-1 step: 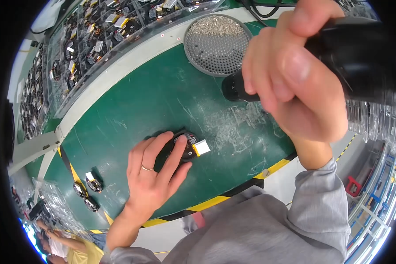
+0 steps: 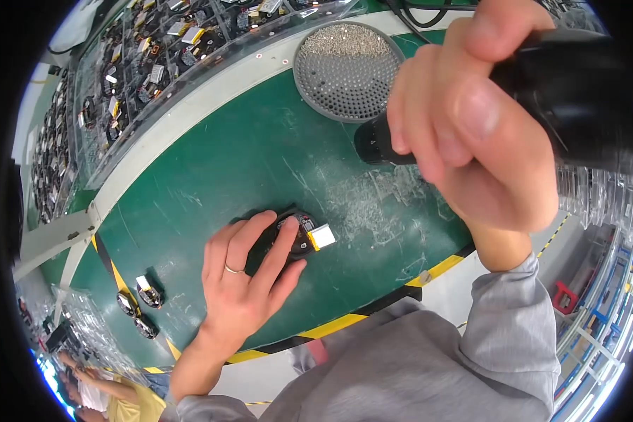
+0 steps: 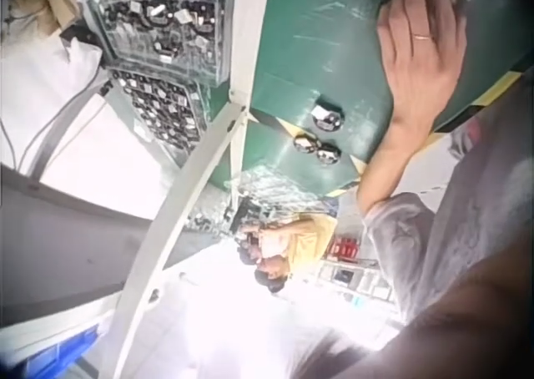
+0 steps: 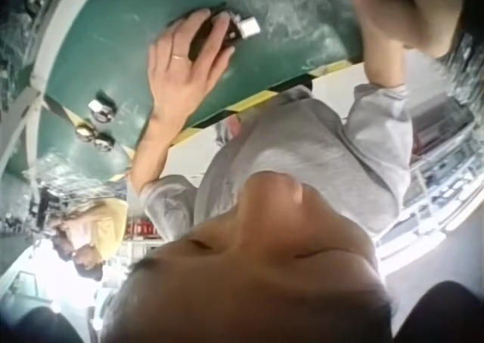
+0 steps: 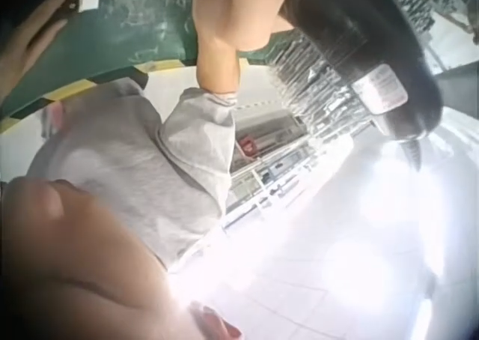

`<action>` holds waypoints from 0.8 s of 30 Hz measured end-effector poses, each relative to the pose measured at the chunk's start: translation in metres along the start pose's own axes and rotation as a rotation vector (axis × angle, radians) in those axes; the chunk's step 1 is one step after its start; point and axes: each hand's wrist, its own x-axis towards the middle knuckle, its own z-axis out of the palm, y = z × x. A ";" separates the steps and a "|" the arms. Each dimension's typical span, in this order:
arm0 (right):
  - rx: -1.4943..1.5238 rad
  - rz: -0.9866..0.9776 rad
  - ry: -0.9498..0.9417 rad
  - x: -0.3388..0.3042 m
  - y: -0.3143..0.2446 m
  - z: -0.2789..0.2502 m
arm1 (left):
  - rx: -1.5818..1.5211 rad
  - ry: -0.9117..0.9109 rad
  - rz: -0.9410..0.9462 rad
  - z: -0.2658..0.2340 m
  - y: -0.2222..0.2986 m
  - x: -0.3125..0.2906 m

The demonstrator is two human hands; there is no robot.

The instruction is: The person assembles small electronic components into smartwatch housings using an electric screwdriver.

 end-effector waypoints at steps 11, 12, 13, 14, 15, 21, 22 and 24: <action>-0.092 -0.115 0.026 0.010 -0.012 -0.012 | 0.026 0.021 -0.001 0.004 0.005 0.004; -0.099 -0.120 0.019 0.011 -0.006 -0.013 | 0.042 0.005 -0.020 0.004 0.005 0.003; -0.101 -0.139 0.034 0.012 0.000 -0.013 | 0.037 0.006 -0.037 0.006 0.006 0.002; -0.106 -0.158 0.052 0.013 0.004 -0.013 | 0.033 0.016 -0.028 0.005 0.007 0.001; -0.124 -0.179 0.048 0.016 0.009 -0.015 | 0.015 0.012 -0.056 0.005 0.007 0.001; -0.185 -0.250 0.121 0.029 0.020 -0.021 | -0.020 0.009 -0.096 0.007 0.013 0.004; -0.190 -0.252 0.117 0.029 0.021 -0.021 | -0.016 0.009 -0.090 0.007 0.013 0.003; -0.172 -0.229 0.165 0.029 0.023 -0.021 | -0.013 0.015 -0.088 0.007 0.014 0.003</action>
